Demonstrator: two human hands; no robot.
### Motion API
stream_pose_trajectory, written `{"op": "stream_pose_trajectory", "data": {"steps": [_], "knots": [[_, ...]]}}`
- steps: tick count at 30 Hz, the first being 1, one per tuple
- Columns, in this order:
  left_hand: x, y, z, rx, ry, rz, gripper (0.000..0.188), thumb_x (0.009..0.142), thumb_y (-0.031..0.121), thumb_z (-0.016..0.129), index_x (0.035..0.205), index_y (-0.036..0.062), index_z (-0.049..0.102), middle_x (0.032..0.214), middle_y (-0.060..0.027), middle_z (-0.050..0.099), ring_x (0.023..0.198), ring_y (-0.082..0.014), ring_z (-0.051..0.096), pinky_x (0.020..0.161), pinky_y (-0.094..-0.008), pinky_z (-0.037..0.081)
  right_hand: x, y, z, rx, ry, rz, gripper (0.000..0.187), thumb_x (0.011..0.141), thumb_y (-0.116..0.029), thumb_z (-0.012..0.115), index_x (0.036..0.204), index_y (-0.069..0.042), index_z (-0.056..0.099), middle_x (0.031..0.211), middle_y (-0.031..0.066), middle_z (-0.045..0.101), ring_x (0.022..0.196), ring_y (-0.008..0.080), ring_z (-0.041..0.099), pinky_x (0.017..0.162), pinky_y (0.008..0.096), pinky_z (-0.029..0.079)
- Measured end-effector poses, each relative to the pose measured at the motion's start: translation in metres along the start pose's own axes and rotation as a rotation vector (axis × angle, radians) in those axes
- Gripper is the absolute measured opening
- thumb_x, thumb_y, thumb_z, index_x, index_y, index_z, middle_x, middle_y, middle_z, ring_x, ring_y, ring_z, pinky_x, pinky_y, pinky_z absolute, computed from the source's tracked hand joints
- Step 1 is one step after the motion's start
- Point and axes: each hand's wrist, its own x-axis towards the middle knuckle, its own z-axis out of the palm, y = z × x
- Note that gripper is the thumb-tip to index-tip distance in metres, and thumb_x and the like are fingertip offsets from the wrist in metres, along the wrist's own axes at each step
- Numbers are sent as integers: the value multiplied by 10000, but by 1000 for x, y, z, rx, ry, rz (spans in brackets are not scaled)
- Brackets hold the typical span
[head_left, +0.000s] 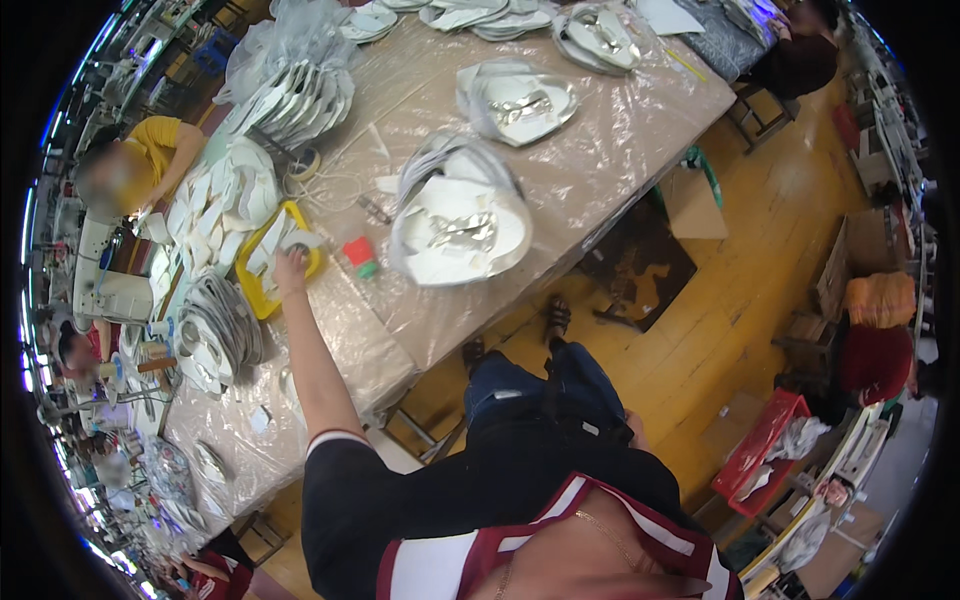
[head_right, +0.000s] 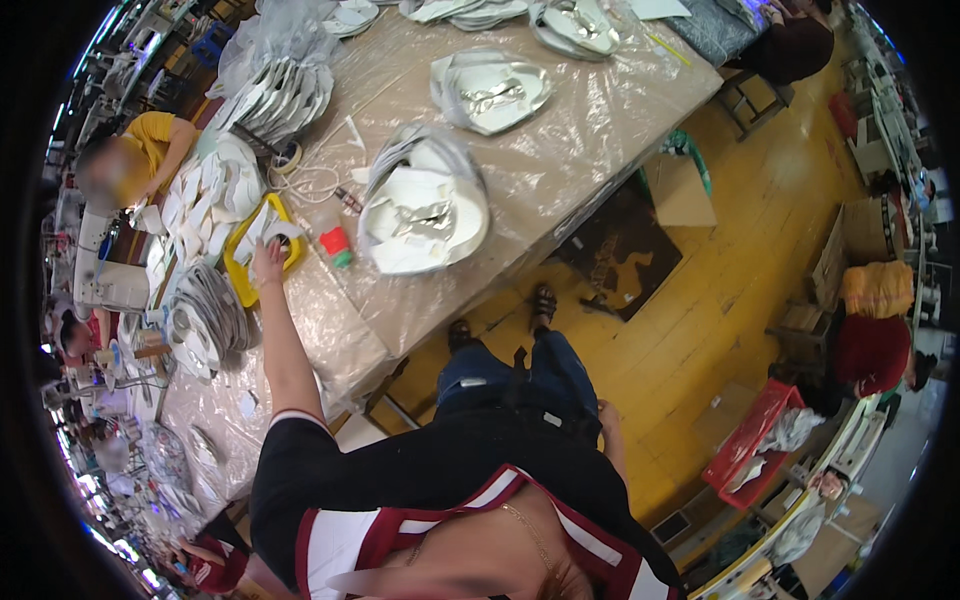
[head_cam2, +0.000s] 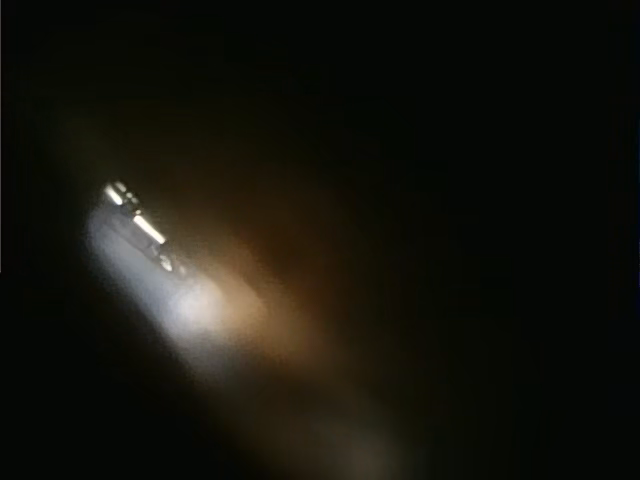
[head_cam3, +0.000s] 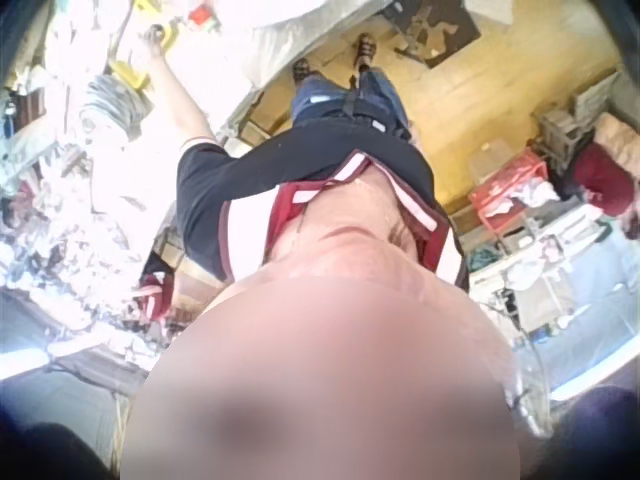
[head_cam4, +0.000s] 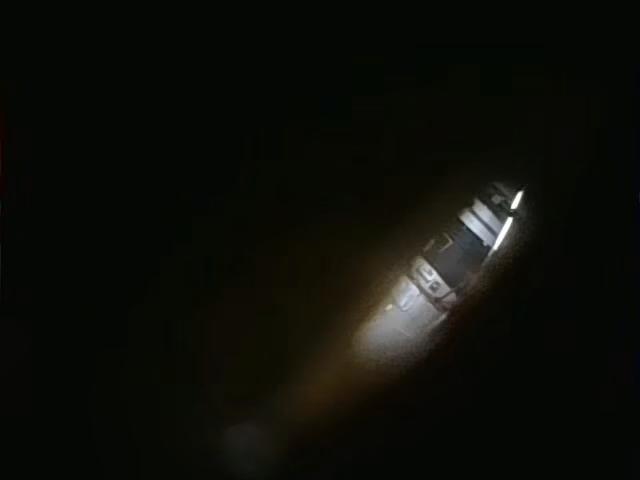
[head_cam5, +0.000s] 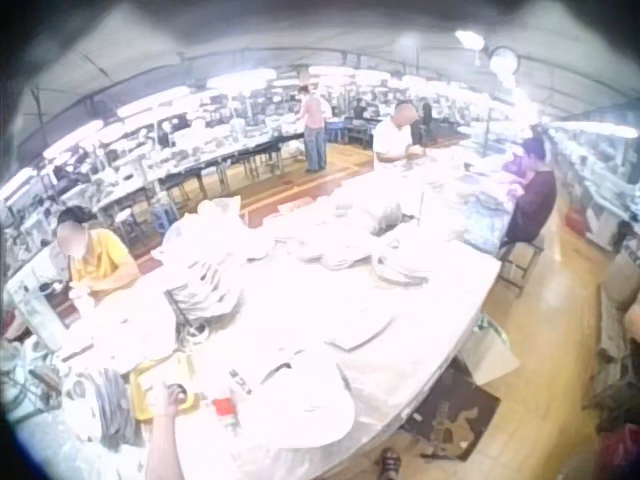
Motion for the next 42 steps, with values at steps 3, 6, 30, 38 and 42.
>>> {"op": "stream_pose_trajectory", "data": {"steps": [3, 6, 30, 38, 42], "knots": [[-78, -36, -3, 355, 53, 330, 325, 932, 222, 558, 1098, -57, 544, 865, -140, 606, 670, -202, 594, 591, -329, 469, 70, -56, -67, -386, 80, -179, 316, 841, -264, 648, 1046, -29, 696, 976, 224, 695, 960, 347, 674, 855, 393, 513], [-215, -131, 4, 699, 107, 512, 491, 932, 239, 560, 1265, -107, 456, 1199, -292, 504, 1126, -397, 487, 978, -458, 391, 137, -133, -138, -404, 190, -281, 353, 830, -280, 650, 1044, -2, 687, 970, 237, 694, 921, 345, 680, 825, 400, 523], [-237, -68, 54, 567, -125, 728, 149, 857, 132, 589, 933, 27, 665, 856, -169, 673, 795, -326, 656, 718, -412, 512, 196, -432, -88, -513, -61, -592, 752, 908, -261, 633, 1510, -61, 229, 981, 237, 670, 795, 255, 690, 746, 371, 548], [-129, -44, 153, 1268, -328, 475, 364, 805, 229, 678, 1011, -62, 605, 949, -273, 653, 928, -386, 655, 836, -451, 535, 117, -448, -102, -430, -97, -611, 450, 905, -268, 643, 1260, 3, 580, 817, 141, 691, 772, 183, 671, 729, 326, 514], [-114, -64, 157, 1227, -154, 407, 489, 759, 236, 708, 1105, -74, 554, 1051, -302, 624, 1013, -386, 636, 894, -452, 519, 111, -461, -133, -335, -58, -650, 414, 910, -231, 639, 1241, 13, 589, 801, 112, 678, 732, 159, 628, 715, 306, 502]]}}
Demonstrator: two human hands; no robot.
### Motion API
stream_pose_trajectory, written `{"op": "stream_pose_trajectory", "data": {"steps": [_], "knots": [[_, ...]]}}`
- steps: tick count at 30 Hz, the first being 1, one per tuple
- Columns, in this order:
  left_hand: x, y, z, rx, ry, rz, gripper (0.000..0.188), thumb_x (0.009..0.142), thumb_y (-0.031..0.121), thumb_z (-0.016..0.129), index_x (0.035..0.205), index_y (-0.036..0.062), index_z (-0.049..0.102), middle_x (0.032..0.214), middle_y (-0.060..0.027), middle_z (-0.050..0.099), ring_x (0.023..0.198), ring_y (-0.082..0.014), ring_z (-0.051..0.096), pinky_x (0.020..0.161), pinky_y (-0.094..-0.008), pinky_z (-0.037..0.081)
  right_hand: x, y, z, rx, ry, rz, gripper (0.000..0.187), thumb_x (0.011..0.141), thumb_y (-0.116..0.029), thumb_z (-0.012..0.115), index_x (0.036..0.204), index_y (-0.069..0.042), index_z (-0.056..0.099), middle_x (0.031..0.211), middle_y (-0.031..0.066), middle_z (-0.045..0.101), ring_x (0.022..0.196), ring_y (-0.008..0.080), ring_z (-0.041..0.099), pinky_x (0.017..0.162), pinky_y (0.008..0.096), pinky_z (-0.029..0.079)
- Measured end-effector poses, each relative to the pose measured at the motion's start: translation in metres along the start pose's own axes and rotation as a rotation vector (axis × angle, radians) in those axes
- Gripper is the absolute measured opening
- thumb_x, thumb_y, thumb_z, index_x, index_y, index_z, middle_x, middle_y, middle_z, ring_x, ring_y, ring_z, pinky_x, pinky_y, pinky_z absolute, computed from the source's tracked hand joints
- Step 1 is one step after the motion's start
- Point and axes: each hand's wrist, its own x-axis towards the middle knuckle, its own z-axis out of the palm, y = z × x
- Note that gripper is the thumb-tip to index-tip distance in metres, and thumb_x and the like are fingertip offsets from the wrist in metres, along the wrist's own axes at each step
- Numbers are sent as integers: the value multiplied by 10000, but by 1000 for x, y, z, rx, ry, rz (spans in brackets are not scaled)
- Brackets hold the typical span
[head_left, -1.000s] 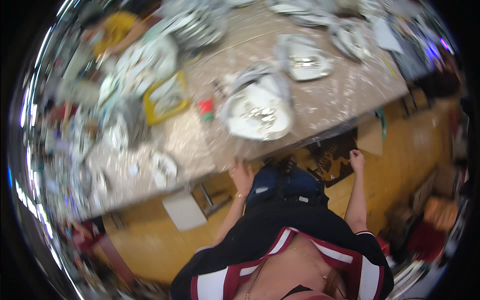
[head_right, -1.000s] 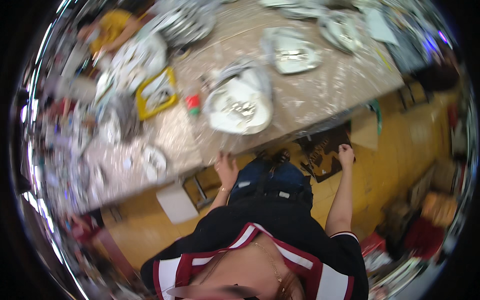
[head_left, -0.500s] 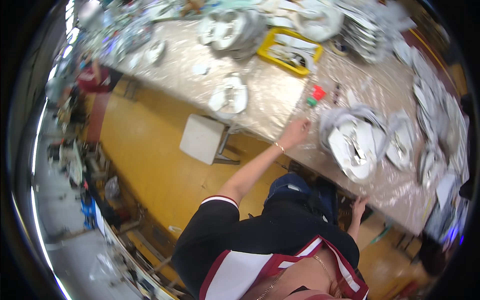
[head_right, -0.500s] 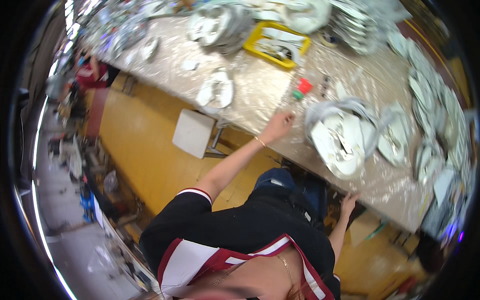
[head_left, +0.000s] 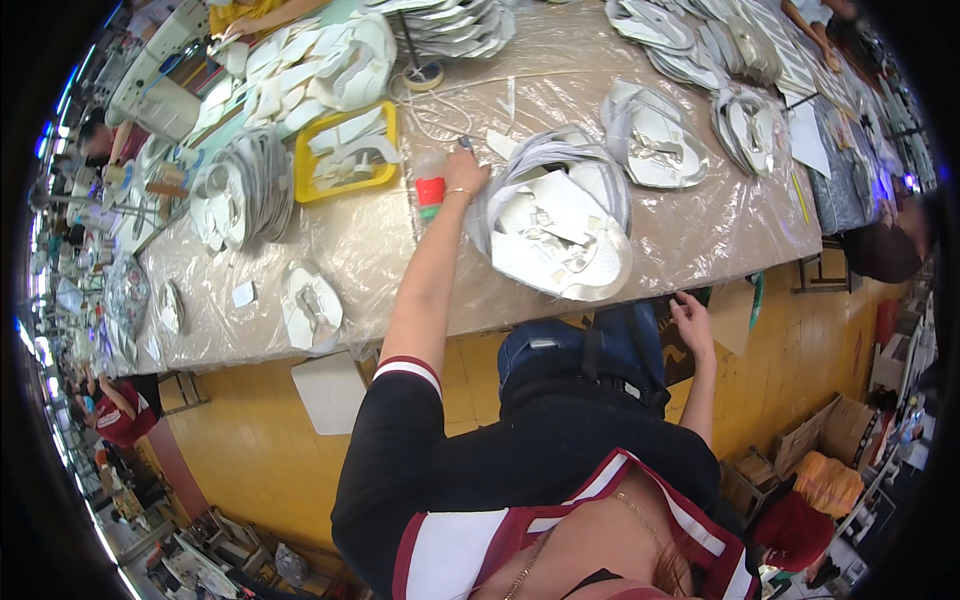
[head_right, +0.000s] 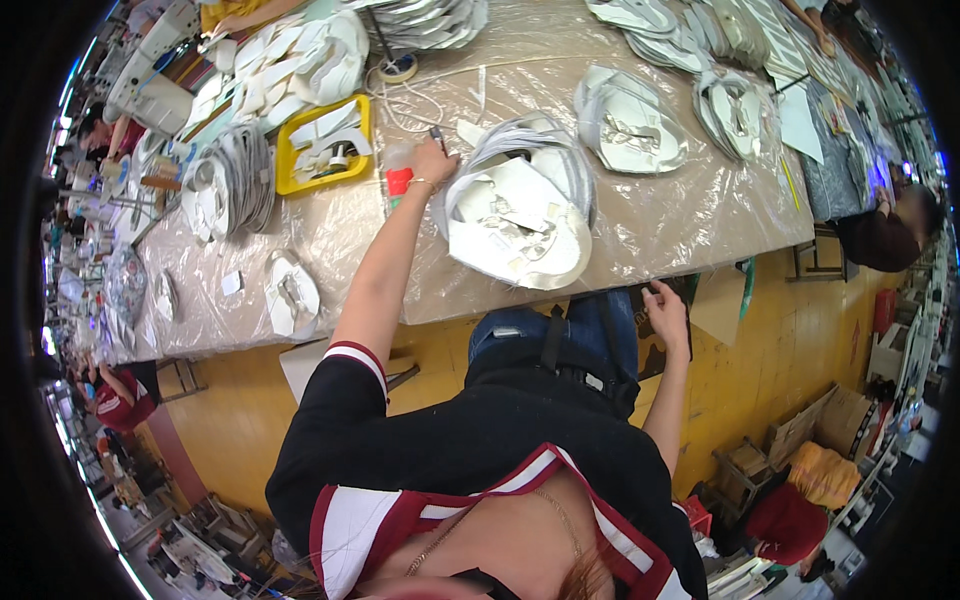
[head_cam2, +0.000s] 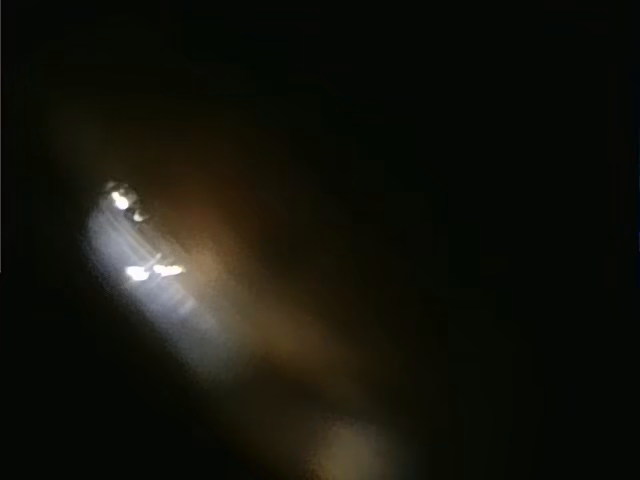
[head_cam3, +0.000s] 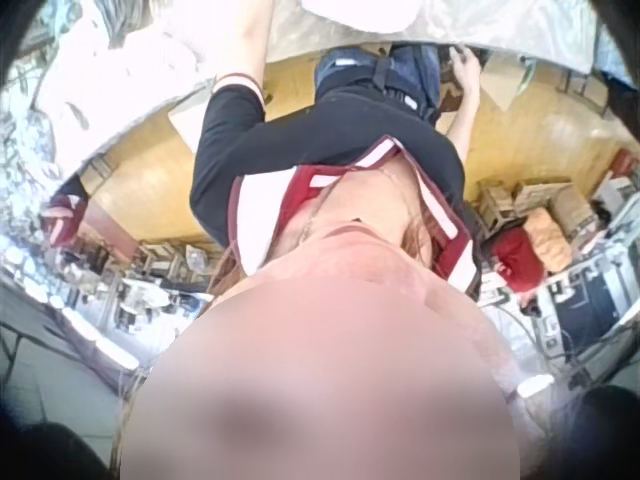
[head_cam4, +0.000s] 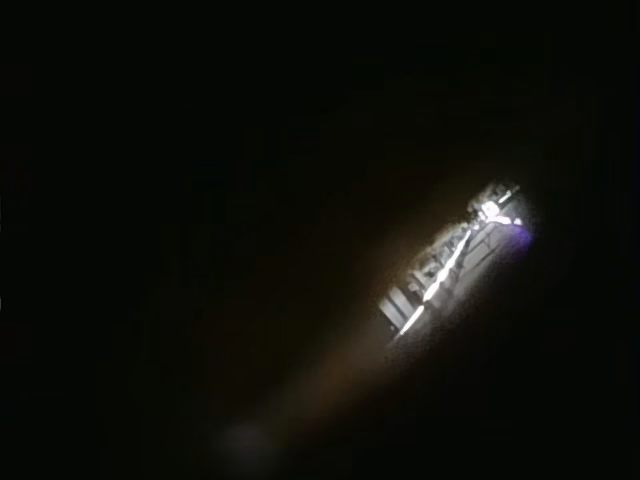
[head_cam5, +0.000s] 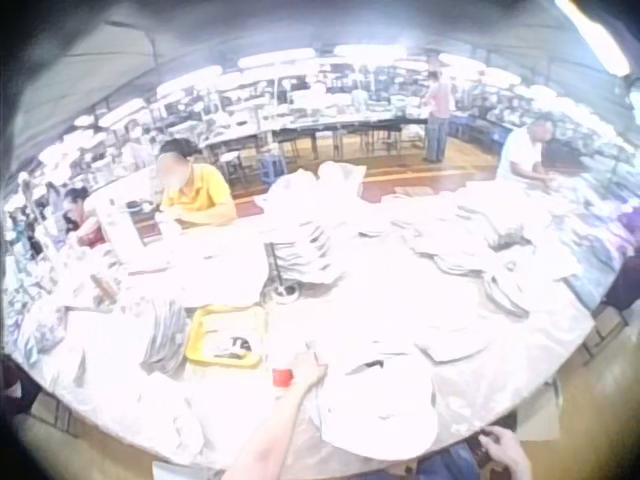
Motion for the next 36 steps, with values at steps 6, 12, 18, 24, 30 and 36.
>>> {"op": "stream_pose_trajectory", "data": {"steps": [6, 12, 18, 24, 30, 36], "knots": [[22, -14, 16, -151, -36, -41, 374, 752, 197, 653, 1031, -49, 617, 966, -268, 666, 947, -372, 666, 805, -439, 526, 62, -35, -40, -40, 41, -138, 378, 906, -190, 619, 1242, -18, 596, 892, 132, 672, 815, 188, 639, 753, 325, 513], [-57, 20, -79, -1040, 42, -273, 389, 927, 226, 623, 1200, -50, 595, 1017, -111, 675, 765, -143, 646, 632, -233, 494, 144, -143, -44, 18, -384, -405, 422, 888, -185, 655, 1277, -43, 573, 979, 123, 672, 871, 195, 642, 812, 339, 520], [-180, 196, -78, -842, 390, -132, 295, 891, -11, 600, 1185, -30, 585, 929, -87, 654, 772, -124, 658, 657, -260, 531, 174, -212, -56, 510, -926, -628, 494, 872, -197, 695, 1324, -68, 546, 1093, 85, 645, 973, 184, 601, 887, 316, 481], [-196, 320, 53, -606, 267, 128, 323, 871, -45, 622, 1193, -28, 605, 1029, -134, 679, 841, -169, 686, 706, -264, 557, 205, -169, -67, 466, -863, -577, 343, 974, -237, 557, 1233, -16, 595, 931, 80, 675, 806, 148, 625, 753, 290, 499], [-228, 309, 106, -300, 417, 357, 281, 817, 27, 689, 1097, 52, 670, 961, -114, 702, 720, -249, 671, 635, -335, 525, 281, -73, -108, 282, -319, -573, 320, 956, -191, 590, 1209, 4, 598, 880, 17, 640, 701, 84, 526, 630, 236, 456], [-278, 327, 166, -301, 374, 360, 214, 830, 36, 681, 1043, 62, 674, 885, -104, 695, 751, -249, 681, 656, -336, 528, 340, -31, -105, 71, -40, -625, 515, 870, -349, 680, 1227, 5, 569, 804, 112, 648, 711, 223, 619, 673, 346, 496]]}}
